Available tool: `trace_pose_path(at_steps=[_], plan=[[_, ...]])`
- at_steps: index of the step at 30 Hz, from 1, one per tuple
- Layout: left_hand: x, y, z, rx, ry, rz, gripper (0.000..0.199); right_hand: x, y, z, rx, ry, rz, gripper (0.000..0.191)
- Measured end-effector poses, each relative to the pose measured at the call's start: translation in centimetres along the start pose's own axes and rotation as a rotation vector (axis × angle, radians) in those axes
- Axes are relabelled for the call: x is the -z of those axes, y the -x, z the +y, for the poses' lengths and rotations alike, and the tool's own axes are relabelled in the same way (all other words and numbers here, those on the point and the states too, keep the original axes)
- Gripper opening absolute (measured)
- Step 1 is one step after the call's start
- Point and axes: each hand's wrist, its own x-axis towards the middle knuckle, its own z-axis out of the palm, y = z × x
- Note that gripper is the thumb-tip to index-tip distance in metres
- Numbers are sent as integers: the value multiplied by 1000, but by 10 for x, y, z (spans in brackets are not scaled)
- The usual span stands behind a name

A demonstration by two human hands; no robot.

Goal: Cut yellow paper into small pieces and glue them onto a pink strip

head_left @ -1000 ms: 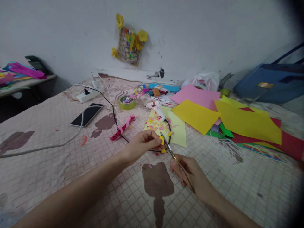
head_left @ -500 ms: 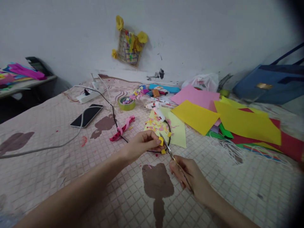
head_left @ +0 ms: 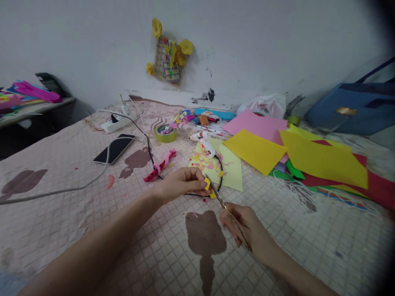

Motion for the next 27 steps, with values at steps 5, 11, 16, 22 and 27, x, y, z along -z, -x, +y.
trace_pose_path(at_steps=[5, 11, 16, 22, 27], plan=[[7, 0, 2, 24, -3, -42, 21, 0, -1, 0, -2, -20, -10, 45], [-3, 1, 1, -14, -22, 13, 21, -1, -4, -1, -50, -196, -5, 50], [-16, 2, -3, -62, -86, 0, 20, -1, -6, -12, 14, -237, 78, 44], [-25, 4, -8, -105, -131, 67, 17, -2, -4, -19, 32, -229, 127, 40], [-29, 4, -10, -152, -40, 158, 18, -4, -1, -13, 35, -304, 42, 46]])
